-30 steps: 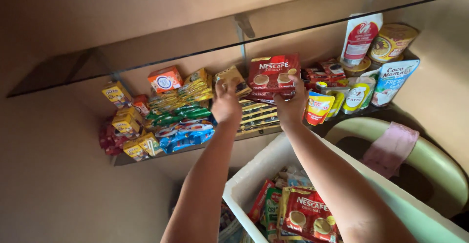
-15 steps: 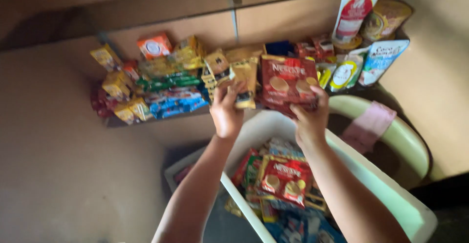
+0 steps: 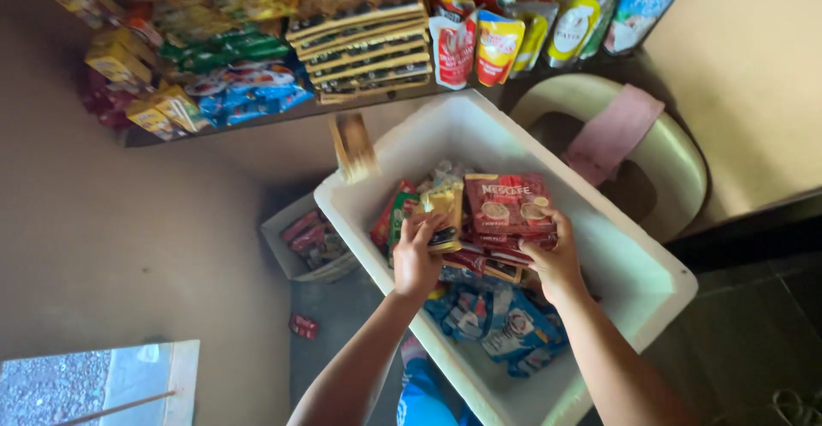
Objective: Stocking shelves with various packaged grocery items from a storage bin.
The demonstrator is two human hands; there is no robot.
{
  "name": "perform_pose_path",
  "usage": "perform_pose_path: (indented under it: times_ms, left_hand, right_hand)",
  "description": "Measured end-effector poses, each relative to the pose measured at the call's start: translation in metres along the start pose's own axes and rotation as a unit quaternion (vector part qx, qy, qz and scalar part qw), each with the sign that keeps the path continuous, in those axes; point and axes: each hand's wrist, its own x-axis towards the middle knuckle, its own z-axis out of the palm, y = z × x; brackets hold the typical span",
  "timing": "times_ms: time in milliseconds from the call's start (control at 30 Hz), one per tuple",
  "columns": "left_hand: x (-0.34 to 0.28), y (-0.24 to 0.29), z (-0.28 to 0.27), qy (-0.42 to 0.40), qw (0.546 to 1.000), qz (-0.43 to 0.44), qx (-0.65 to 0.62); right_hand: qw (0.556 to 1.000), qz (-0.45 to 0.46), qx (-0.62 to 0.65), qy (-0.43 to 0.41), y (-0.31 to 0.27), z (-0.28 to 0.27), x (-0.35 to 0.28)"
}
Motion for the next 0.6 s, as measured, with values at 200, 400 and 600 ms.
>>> perform_pose_path:
  times_ms: [200,400,600]
  left_hand:
    - [-0.002,0.019,0.001,-0.116,0.979,0.101,0.131]
    - [0.021,0.023,-0.012,-0.145,0.975,0.100,0.136]
    - [0.107,-0.044,-0.052,0.057,0.946,0.007,0.320]
  right_hand:
    - [0.985,0.069,-0.158,0.005,0.017,-0.039,0.014]
    - [0.779,-0.248,-0.570,0.085,0.023,-0.051,0.017]
    - [0.763,-0.379,-0.524,0.016,-0.036,0.050,0.013]
